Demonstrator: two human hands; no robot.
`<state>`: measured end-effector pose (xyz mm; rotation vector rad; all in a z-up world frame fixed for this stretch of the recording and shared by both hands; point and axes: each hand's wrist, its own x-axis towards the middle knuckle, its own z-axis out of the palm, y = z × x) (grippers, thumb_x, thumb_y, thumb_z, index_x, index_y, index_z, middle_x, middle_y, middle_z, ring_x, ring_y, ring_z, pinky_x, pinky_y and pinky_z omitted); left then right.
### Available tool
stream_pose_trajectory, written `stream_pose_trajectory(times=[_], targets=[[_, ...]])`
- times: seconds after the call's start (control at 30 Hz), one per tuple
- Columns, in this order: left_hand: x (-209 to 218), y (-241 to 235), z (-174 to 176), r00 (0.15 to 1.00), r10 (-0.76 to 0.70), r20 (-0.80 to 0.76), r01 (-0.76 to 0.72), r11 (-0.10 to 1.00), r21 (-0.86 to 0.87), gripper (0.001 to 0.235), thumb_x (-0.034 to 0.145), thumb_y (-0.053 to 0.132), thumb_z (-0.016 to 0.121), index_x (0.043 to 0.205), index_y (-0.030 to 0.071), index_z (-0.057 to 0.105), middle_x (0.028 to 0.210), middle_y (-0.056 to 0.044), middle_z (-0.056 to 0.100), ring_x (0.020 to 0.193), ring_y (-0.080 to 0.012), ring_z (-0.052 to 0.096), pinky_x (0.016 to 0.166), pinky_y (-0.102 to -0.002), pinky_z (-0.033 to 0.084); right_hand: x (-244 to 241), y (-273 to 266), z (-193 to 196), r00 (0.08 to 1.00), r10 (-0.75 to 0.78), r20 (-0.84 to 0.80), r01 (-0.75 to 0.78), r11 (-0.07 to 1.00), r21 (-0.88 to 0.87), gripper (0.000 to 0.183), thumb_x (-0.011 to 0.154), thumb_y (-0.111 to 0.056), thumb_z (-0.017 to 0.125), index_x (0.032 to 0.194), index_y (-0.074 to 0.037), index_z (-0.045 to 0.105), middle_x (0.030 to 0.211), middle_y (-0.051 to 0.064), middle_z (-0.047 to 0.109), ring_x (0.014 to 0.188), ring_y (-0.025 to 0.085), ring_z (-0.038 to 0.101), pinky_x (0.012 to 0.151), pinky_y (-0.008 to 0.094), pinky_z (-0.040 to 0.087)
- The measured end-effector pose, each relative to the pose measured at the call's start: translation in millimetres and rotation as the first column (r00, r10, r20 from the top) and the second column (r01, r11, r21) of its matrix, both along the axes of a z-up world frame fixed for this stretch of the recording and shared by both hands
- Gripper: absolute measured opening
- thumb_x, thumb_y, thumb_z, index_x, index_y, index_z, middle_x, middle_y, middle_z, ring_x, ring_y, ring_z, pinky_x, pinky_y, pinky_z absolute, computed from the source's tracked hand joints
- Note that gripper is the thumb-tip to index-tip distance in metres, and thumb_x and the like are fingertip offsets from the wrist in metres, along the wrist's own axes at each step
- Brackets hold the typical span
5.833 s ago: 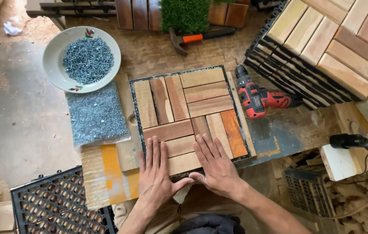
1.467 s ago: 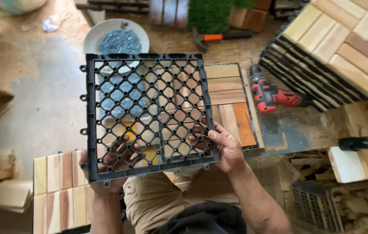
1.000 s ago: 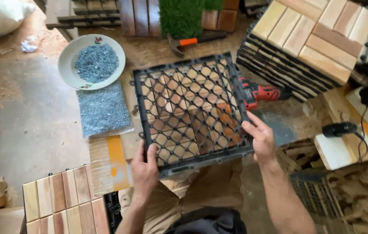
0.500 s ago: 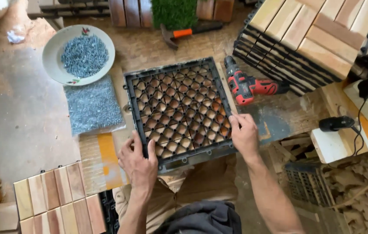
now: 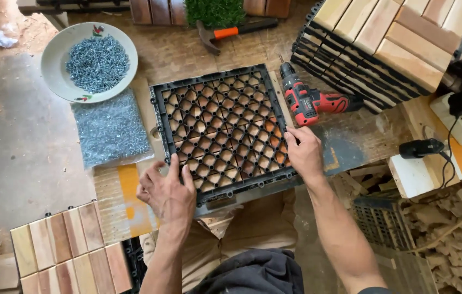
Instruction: Assembling wooden deck tiles by placing wood slats into a plastic grid and securing them with screws using a power drill.
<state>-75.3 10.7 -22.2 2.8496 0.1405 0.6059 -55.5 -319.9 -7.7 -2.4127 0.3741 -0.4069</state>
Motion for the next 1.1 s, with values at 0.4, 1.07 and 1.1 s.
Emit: stream_pose_trajectory(times=[0.4, 1.07, 1.1], targets=[[43, -78, 26, 0.923, -0.35, -0.159, 0.345, 0.937, -0.061, 0.074, 0.104, 0.066, 0.04, 0.159, 0.017, 0.043, 0.171, -0.012, 0.027, 0.159, -0.0346, 0.011, 0.122, -0.067, -0.004, -1, 0, -18, 0.995, 0.07, 0.077, -0.064, 0.994, -0.085, 0.029, 0.099, -0.015, 0.064, 0.126, -0.005, 0.073, 0.108, 0.017, 0.068, 0.109, 0.038, 0.067, 0.091, 0.045, 0.054], [119, -53, 27, 0.934, -0.307, -0.185, 0.272, 0.943, -0.191, 0.104, 0.093, 0.08, 0.046, 0.163, 0.007, 0.026, 0.17, -0.019, 0.018, 0.157, -0.0374, 0.016, 0.123, -0.068, 0.009, 145, 44, 1, 0.947, 0.267, -0.18, -0.319, 0.854, -0.411, 0.079, 0.106, -0.064, 0.039, 0.157, -0.004, 0.041, 0.163, 0.018, 0.037, 0.152, 0.036, 0.032, 0.116, 0.069, 0.028], [126, -45, 23, 0.94, -0.275, -0.203, 0.238, 0.953, -0.189, 0.105, 0.094, 0.08, 0.043, 0.162, 0.001, 0.026, 0.169, -0.023, 0.02, 0.157, -0.0387, 0.016, 0.122, -0.068, 0.01, 138, 46, -1, 0.948, 0.257, -0.187, -0.312, 0.864, -0.394, 0.079, 0.105, -0.064, 0.041, 0.157, -0.004, 0.043, 0.162, 0.018, 0.039, 0.151, 0.036, 0.033, 0.115, 0.07, 0.028]])
